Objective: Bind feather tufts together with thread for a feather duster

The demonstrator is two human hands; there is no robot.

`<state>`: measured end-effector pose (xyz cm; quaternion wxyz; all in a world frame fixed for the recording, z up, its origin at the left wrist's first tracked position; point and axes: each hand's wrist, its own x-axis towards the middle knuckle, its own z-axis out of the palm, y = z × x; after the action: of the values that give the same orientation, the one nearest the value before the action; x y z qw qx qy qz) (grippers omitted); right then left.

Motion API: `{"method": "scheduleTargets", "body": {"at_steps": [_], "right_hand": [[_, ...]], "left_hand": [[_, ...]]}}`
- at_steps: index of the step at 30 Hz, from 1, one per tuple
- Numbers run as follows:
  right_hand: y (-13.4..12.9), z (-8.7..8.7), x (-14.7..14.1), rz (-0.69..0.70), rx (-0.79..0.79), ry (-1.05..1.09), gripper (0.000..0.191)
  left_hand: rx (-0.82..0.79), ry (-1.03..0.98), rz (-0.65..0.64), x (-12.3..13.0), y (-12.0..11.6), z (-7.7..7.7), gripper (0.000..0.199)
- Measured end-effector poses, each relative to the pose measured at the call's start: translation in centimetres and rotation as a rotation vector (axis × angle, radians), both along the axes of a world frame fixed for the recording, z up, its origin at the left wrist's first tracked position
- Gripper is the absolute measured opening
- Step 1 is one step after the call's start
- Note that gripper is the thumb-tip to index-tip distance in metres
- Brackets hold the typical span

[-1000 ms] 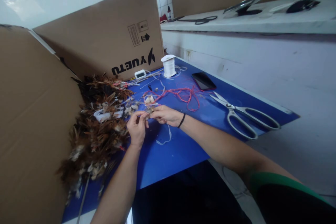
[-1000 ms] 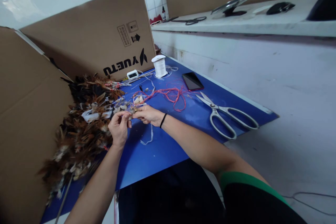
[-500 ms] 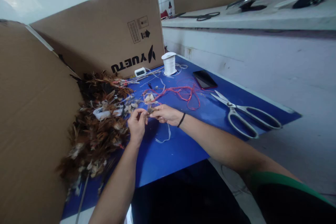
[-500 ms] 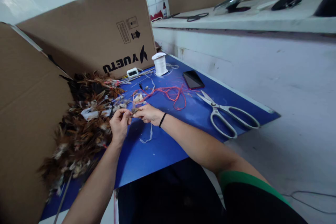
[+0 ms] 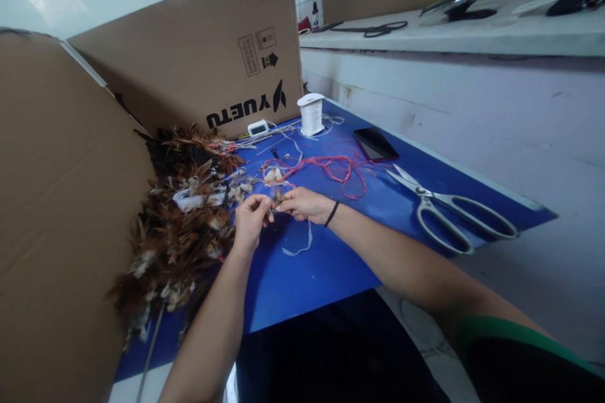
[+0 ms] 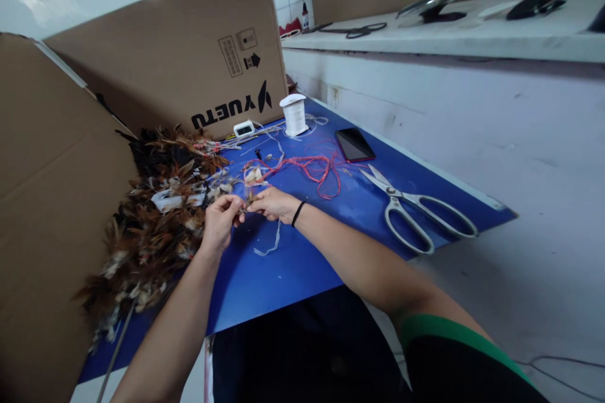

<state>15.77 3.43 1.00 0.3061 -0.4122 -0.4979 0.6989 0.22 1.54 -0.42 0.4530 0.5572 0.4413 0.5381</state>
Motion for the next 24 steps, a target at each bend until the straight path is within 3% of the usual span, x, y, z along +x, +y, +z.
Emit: {"method": "scheduleTargets", "body": {"at_steps": [6,10,17,24], "right_hand": [[-0.3,0.3,-0.1,-0.031,0.095,-0.136,0.011],[-0.6,0.6,0.3,0.005,0.268,-0.235,0.013],[-0.3,0.9,1.3,0.112,0.548,-0.267,0.012],[0.1,1.0,1.7,0.059,0.620,-0.259,0.014]], "left_hand": [[0.028,-0.003,0.078,0.0,0.3,-0.4,0.029],[0.025,0.003,0.103,-0.1,0.5,-0.5,0.029],[0.013,0.042,0.085,0.1,0.4,-0.6,0.030],[-0.089,0.004,0.004,0.0,0.3,-0.6,0.033]]}}
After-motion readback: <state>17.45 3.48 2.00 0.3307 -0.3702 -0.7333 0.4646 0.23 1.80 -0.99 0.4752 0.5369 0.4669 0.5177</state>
